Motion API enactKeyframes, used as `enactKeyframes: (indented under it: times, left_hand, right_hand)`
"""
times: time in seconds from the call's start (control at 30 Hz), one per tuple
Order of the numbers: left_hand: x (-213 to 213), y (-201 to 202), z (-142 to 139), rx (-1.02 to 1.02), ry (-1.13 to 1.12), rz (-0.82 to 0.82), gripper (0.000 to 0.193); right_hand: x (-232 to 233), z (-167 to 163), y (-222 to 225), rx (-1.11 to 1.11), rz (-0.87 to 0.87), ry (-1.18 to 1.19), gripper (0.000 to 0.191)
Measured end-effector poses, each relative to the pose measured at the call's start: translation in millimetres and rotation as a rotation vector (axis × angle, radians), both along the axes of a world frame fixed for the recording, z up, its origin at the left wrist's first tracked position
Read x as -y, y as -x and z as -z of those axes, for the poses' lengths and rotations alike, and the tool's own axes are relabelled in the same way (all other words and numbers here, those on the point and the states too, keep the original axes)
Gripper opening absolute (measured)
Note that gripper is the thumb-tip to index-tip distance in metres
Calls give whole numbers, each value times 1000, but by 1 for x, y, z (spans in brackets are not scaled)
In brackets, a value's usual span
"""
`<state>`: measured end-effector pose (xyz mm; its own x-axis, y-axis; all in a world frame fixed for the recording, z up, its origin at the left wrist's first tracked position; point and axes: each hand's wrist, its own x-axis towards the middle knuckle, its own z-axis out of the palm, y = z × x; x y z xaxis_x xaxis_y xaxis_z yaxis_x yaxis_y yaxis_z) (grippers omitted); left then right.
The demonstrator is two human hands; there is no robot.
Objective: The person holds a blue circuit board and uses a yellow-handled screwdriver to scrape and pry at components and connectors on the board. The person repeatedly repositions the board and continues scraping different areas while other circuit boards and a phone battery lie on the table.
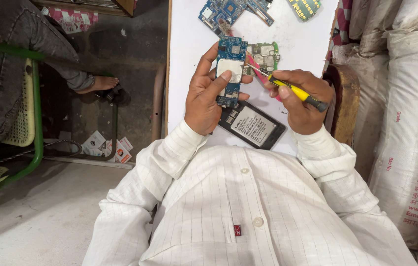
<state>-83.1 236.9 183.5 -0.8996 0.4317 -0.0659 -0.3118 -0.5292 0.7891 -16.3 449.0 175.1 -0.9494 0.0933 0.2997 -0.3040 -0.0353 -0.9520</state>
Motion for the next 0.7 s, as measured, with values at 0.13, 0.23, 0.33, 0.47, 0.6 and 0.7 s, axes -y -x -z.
enactKeyframes:
  times: [0.13,0.23,0.33,0.47,0.6,0.7]
  left_hand:
    - [-1,-3,4,-30,23,23,57]
    - [0,-5,8,-72,65,53,56]
    - [0,-5,10,-101,104,55,55]
    - [-1,-4,10,-69,76,30,53]
    - [-1,-2,13,-10,-27,-48,47]
    - [1,-2,17,9,-126,-106,38]
  right_hand:
    - [0,-2,1,28,-8,-11,25]
    - [1,-1,4,11,-11,-39,26]
    - [2,1,5,20,6,-56,25]
    - [0,1,4,-38,107,-147,18]
    - [1,2,3,-5,156,-44,17]
    - [2,0,5,-24,40,-66,17]
